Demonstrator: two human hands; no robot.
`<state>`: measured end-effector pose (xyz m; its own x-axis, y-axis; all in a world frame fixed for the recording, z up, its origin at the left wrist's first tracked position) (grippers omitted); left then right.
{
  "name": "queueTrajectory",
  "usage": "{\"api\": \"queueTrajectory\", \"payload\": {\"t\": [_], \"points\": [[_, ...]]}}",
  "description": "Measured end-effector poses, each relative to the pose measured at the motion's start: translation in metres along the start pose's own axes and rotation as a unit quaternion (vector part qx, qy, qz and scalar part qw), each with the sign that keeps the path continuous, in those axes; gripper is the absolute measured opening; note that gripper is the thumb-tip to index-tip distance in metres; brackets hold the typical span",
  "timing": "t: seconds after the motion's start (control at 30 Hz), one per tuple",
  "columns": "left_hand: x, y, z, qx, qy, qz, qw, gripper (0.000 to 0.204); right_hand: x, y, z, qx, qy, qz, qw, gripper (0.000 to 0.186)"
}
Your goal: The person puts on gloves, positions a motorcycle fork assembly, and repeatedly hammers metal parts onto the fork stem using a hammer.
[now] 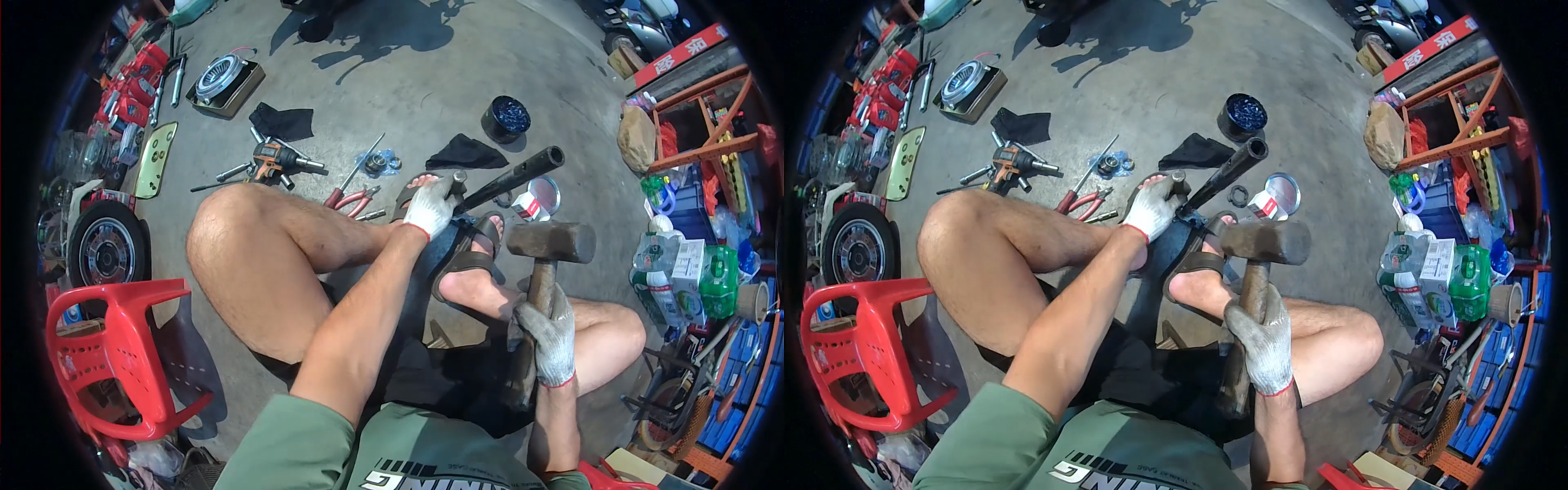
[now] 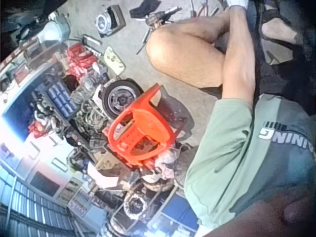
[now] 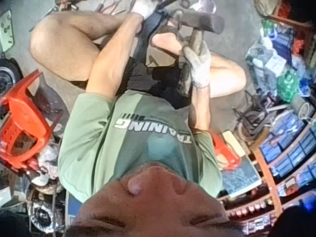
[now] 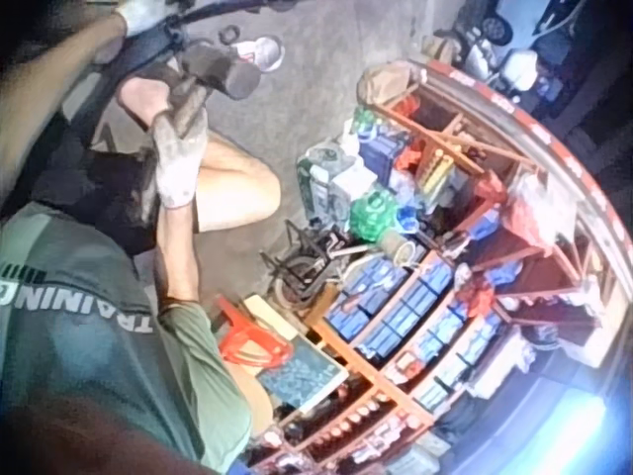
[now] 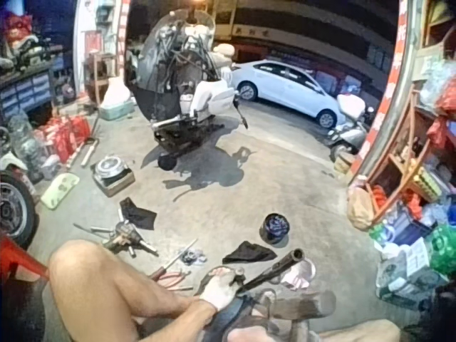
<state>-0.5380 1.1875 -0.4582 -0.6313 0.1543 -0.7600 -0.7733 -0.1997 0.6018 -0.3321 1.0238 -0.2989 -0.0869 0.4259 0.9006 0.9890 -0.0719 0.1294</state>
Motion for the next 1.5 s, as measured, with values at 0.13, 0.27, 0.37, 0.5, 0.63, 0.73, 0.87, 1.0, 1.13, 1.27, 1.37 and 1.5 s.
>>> {"api": "queueTrajectory", "payload": {"t": [0.13,0.27,0.37,0.5,0.63,0.73,0.87,1.0,1.13,1.27,1.37,1.5], "points": [[-0.021,-0.006,-0.051,-0.043,0.069,-0.047,0.996,0.026,-0.019,0.014,0.012,-0.067,0.028,0.059,0.996,0.033],[-0.088,-0.021,-0.091,0.061,-0.026,-0.067,0.996,0.032,-0.044,0.030,0.044,-0.152,0.125,0.011,0.980,0.030],[-0.116,-0.035,-0.104,0.128,-0.089,-0.054,0.986,0.037,-0.062,0.030,0.059,-0.146,0.053,0.026,0.987,0.028],[-0.111,-0.039,-0.104,0.171,-0.076,-0.039,0.981,0.041,-0.064,0.020,0.060,-0.137,0.007,0.053,0.989,0.026],[-0.113,-0.046,-0.102,0.185,-0.065,-0.039,0.980,0.044,-0.066,0.027,0.072,-0.164,0.061,0.083,0.981,0.028],[-0.111,-0.048,-0.104,0.109,-0.010,-0.076,0.991,0.041,-0.059,0.031,0.079,-0.198,0.098,0.060,0.973,0.033],[-0.094,-0.050,-0.107,-0.009,0.156,-0.094,0.983,0.043,-0.053,0.031,0.088,-0.215,0.112,0.041,0.969,0.034],[-0.068,-0.079,-0.130,0.064,0.471,-0.366,0.800,0.039,-0.049,0.026,0.091,-0.214,0.143,0.015,0.966,0.033],[-0.104,-0.091,-0.128,0.092,0.581,-0.693,0.418,0.034,-0.051,0.024,0.098,-0.223,0.162,-0.021,0.961,0.034],[-0.074,-0.119,-0.109,-0.006,0.533,-0.779,0.332,0.037,-0.049,0.008,0.106,-0.217,0.156,-0.051,0.962,0.035],[-0.058,-0.130,-0.105,-0.011,0.494,-0.757,0.428,0.034,-0.050,0.003,0.112,-0.205,0.128,-0.046,0.969,0.035],[-0.053,-0.138,-0.098,-0.008,0.513,-0.765,0.390,0.030,-0.049,-0.005,0.125,-0.185,0.133,0.010,0.974,0.036]]}}
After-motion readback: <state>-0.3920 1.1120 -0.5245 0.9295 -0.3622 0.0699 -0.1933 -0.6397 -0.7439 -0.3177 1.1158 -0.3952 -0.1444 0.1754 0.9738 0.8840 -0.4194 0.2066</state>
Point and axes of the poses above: each hand's wrist, its own z-axis towards the middle knuckle, its own y-axis out of the back of the hand, x = y × z, the point moved 8 cm from there along z, towards the middle knuckle, and after that the axes turned 7 degrees about -x, right-handed, at the moved point
